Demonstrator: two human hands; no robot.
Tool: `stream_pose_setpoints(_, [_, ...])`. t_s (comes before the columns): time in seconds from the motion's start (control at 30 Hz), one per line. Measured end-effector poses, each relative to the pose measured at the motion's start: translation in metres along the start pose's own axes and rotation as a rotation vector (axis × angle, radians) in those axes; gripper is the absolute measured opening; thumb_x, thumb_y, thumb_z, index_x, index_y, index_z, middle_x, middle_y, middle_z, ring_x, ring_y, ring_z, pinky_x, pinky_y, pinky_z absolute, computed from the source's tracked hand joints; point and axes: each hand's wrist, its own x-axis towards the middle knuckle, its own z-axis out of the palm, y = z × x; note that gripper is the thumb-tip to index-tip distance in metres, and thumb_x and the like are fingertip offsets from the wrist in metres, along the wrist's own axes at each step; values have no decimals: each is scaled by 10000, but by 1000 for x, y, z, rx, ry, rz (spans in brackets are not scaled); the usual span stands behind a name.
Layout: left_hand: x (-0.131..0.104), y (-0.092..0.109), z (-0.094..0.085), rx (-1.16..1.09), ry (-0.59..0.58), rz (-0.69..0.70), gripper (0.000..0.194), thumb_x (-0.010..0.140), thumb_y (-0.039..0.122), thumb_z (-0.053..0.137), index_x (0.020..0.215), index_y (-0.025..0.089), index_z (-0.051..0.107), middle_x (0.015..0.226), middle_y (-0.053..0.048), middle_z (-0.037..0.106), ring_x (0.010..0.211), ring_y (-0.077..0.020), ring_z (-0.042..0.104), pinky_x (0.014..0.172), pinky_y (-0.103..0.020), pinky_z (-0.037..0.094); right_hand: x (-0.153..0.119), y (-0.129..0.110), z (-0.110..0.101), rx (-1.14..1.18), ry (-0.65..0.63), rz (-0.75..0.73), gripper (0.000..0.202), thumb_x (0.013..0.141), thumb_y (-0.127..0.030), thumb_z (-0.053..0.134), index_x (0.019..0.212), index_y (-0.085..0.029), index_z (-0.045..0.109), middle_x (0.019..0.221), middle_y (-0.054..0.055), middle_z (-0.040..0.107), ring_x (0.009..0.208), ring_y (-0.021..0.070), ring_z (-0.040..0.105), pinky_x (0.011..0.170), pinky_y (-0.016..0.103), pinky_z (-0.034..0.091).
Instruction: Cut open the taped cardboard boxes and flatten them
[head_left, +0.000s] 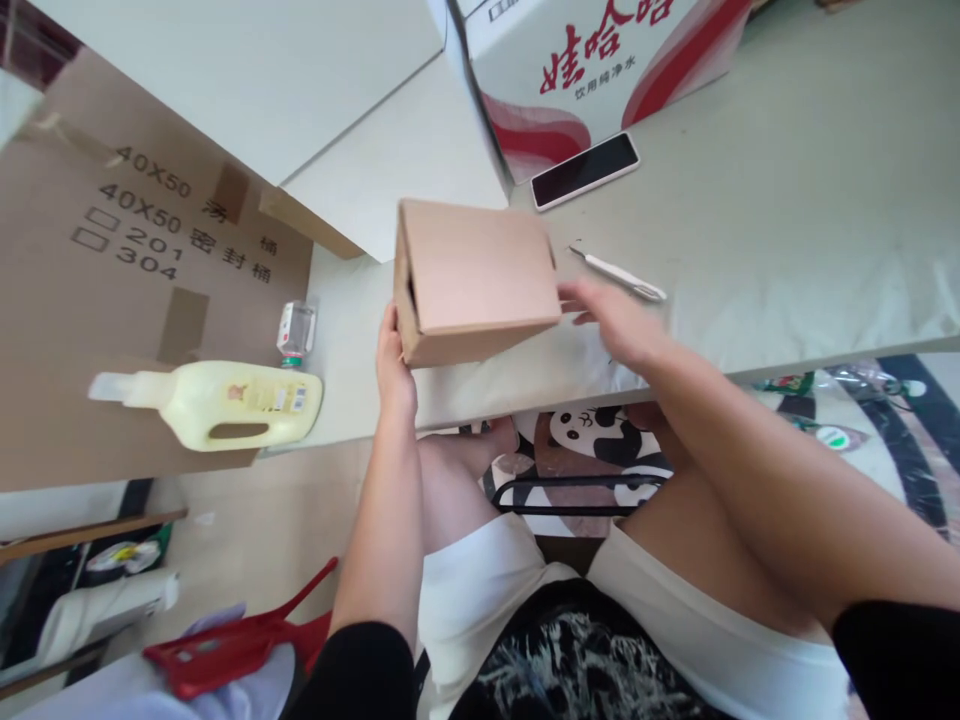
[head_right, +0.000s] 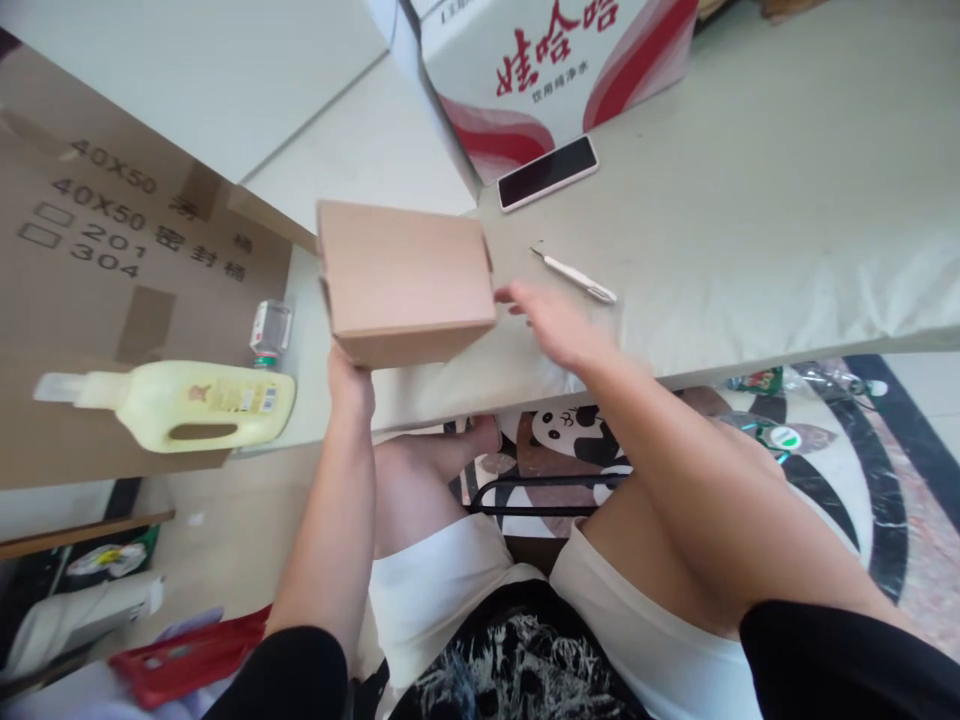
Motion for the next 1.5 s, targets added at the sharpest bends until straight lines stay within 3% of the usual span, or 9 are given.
stream_pose_setpoints(0.13, [-44, -12, 8, -242, 3, -283, 654, 761, 819, 591, 1071, 255, 711, 1154, -97, 767, 1155, -274, 704, 847, -363, 610, -10, -11, 20, -19, -235, -366, 547, 981, -652, 416, 1345, -324, 658, 1569, 33, 525, 1499, 255, 419, 1275, 516, 265])
stream_pose_setpoints(0.23, [-73, -11, 21, -313, -32, -469, 642, 762, 786, 644, 1068, 224, 694, 817, -55, 741, 627, -171, 681, 432, -245, 458, -13, -15, 25, -64, -245, -479, 482, 983, -583, 458, 1320, -314, 672, 1553, 43, 544, 1510, 254, 406, 1292, 518, 223])
stream_pose_setpoints(0.33, [-87, -9, 26, -364, -55, -662, 530, 814, 708, 636, 945, 195, 662, 597, 16, 597, 387, -92, 465, 306, -198, 212, -12, -14, 19, -121, -134, -441, 378, 958, -477, 501, 1207, -276, 703, 1358, 78, 691, 1315, 288, 602, 1140, 539, 448])
stream_pose_setpoints(0.5, [-88, -12, 23, -338, -100, -705, 245, 699, 272, 788, 719, 183, 561, 522, 66, 461, 388, -42, 378, 355, -159, 233, -2, -6, -2, -317, 212, -243, 252, 894, -307, 552, 1093, -276, 703, 1181, 104, 714, 1145, 316, 646, 1039, 550, 478])
stream_pose_setpoints(0.7, [-72, -2, 2, -126, 218, -429, 333, 809, 391, 654, 1100, 230, 628, 1164, -110, 686, 1005, -225, 699, 690, -301, 542, 14, 33, -26, -838, 378, 28, 436, 780, -303, 655, 1209, -233, 683, 1313, 191, 622, 1232, 431, 530, 1001, 637, 409])
stream_pose_setpoints(0.9, [-12, 36, 0, 214, 45, 228, 383, 899, 435, 669, 1225, 236, 646, 1538, -64, 490, 1527, -299, 334, 1227, -497, 284, 26, 48, -25, -722, 308, 96, 416, 731, -281, 698, 1145, -255, 678, 866, 111, 680, 851, 317, 609, 782, 497, 494])
stream_pose_setpoints(1.1, [53, 37, 38, 406, -198, 110, 503, 760, 330, 805, 1234, 218, 678, 1396, -137, 557, 1427, -327, 461, 1257, -491, 298, 20, 11, -16, -305, 242, 175, 462, 765, -239, 604, 1225, -282, 606, 615, -24, 570, 563, 221, 552, 592, 390, 471])
stream_pose_setpoints(1.37, [30, 59, 77, 581, -308, 255, 360, 809, 330, 776, 1126, 191, 676, 1420, -123, 569, 1482, -410, 387, 1256, -575, 242, -5, -28, -12, 268, 150, -52, 289, 792, -258, 514, 1042, -287, 657, 674, -8, 512, 429, 122, 343, 458, 337, 329])
stream_pose_setpoints(1.5, [32, 95, 107, 849, -399, 145, 516, 1026, 320, 185, 1231, 74, 589, 1223, -82, 613, 1344, -340, 563, 1092, -543, 375, -4, -35, -19, 366, 215, -115, 249, 694, -263, 516, 930, -289, 590, 638, -9, 455, 485, 160, 410, 475, 339, 318])
